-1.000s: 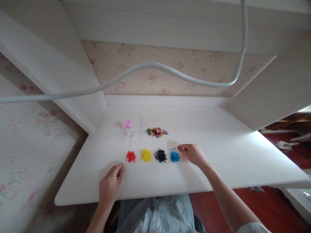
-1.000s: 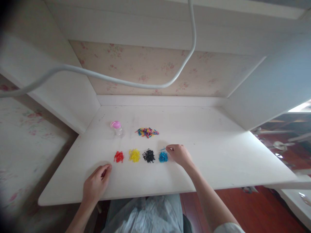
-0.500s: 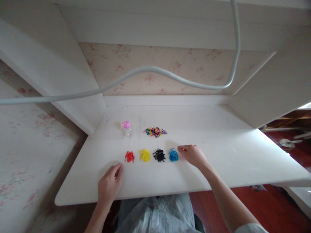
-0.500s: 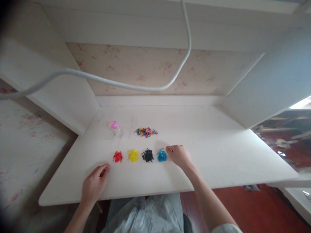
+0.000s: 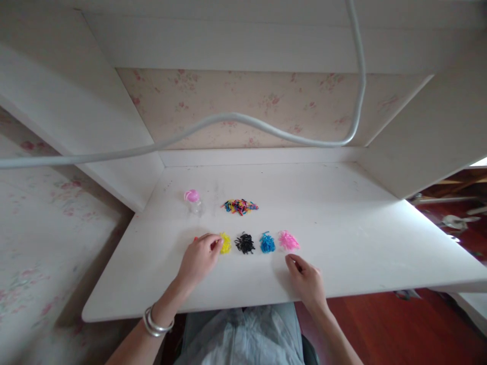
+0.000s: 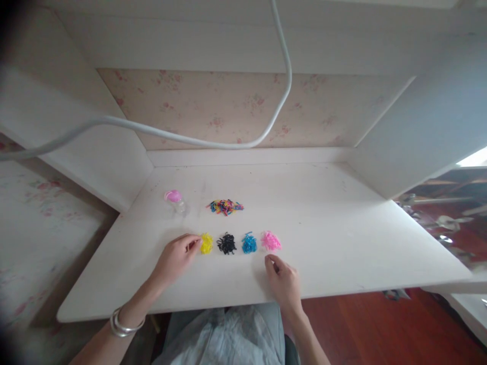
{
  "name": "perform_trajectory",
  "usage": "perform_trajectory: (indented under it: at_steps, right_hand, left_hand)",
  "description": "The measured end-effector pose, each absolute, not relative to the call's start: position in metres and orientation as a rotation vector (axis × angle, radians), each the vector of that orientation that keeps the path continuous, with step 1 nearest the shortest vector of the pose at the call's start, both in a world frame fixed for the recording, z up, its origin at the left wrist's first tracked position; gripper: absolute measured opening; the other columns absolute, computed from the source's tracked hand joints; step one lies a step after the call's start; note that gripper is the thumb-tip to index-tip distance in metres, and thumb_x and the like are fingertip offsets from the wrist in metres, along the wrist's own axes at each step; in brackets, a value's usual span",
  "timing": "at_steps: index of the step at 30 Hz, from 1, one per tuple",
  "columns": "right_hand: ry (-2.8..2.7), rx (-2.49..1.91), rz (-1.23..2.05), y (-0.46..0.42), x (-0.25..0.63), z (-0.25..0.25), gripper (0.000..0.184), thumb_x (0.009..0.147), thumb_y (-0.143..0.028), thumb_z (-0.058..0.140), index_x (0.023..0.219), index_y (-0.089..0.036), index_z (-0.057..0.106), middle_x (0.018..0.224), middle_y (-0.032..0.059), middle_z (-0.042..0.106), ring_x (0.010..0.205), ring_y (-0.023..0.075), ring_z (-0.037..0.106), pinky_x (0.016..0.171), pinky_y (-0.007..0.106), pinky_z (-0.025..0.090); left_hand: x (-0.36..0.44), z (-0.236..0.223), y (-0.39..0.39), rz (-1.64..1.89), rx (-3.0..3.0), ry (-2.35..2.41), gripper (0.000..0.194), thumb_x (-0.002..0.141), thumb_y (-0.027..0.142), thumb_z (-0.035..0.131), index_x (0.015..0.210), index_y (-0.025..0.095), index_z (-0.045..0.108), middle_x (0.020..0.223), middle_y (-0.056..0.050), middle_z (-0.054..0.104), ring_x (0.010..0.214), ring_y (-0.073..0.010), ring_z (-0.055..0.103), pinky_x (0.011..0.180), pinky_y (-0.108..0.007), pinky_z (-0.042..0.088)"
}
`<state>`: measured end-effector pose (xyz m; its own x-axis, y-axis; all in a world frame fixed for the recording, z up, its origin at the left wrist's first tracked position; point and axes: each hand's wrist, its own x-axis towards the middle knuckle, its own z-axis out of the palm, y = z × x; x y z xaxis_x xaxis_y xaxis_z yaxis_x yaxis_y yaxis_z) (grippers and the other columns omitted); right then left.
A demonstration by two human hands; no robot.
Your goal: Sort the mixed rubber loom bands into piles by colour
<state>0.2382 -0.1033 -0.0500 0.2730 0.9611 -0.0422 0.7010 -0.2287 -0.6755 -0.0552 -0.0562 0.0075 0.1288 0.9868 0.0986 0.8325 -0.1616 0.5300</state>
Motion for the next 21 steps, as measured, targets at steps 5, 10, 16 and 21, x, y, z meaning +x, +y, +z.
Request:
perform_trajectory:
  at_steps: [5, 10, 16, 21]
  right_hand:
    - [-1.543, -2.034, 0.517, -0.105, 0.230, -0.053, 0.041, 0.086, -0.048, 0.038, 0.086, -0.024, 0.071, 0.066, 0.0020, 0.068, 0.062, 0.0162, 0.061, 0.059, 0.023, 0.039]
    - [-1.591, -2.039, 0.482, -0.107, 0.230, -0.050, 0.038, 0.087, -0.047, 0.038, 0.088, -0.027, 0.071, 0.070, 0.0015, 0.069, 0.063, 0.0161, 0.063, 0.059, 0.023, 0.039]
    - [-1.621, -2.029, 0.488, -0.109, 0.230, -0.048, 0.039, 0.088, -0.046, 0.036, 0.090, -0.028, 0.070, 0.079, 0.0016, 0.072, 0.065, 0.0159, 0.064, 0.059, 0.022, 0.040]
    - [-1.647, -2.033, 0.470, -0.108, 0.230, -0.049, 0.038, 0.089, -0.045, 0.036, 0.090, -0.028, 0.070, 0.081, 0.0015, 0.072, 0.067, 0.0157, 0.065, 0.060, 0.022, 0.039]
  left_hand:
    - [-0.008, 0.015, -0.014, 0.342, 2.179, 1.691, 0.025, 0.088, 0.033, 0.044, 0.089, 0.024, 0.067, 0.095, -0.002, 0.069, 0.084, -0.0138, 0.062, 0.076, -0.023, 0.045]
    - [0.020, 0.002, 0.021, 0.271, 2.228, 1.786, 0.025, 0.088, 0.032, 0.042, 0.097, 0.025, 0.065, 0.102, -0.003, 0.067, 0.091, -0.0164, 0.061, 0.077, -0.025, 0.044]
    - [0.028, -0.012, 0.040, 0.217, 2.261, 1.890, 0.029, 0.089, 0.029, 0.040, 0.106, 0.020, 0.061, 0.104, -0.010, 0.065, 0.092, -0.0202, 0.062, 0.079, -0.031, 0.045]
    - [0.026, -0.016, 0.042, 0.203, 2.301, 1.882, 0.029, 0.090, 0.029, 0.038, 0.104, 0.019, 0.061, 0.101, -0.011, 0.065, 0.094, -0.0207, 0.061, 0.083, -0.033, 0.043]
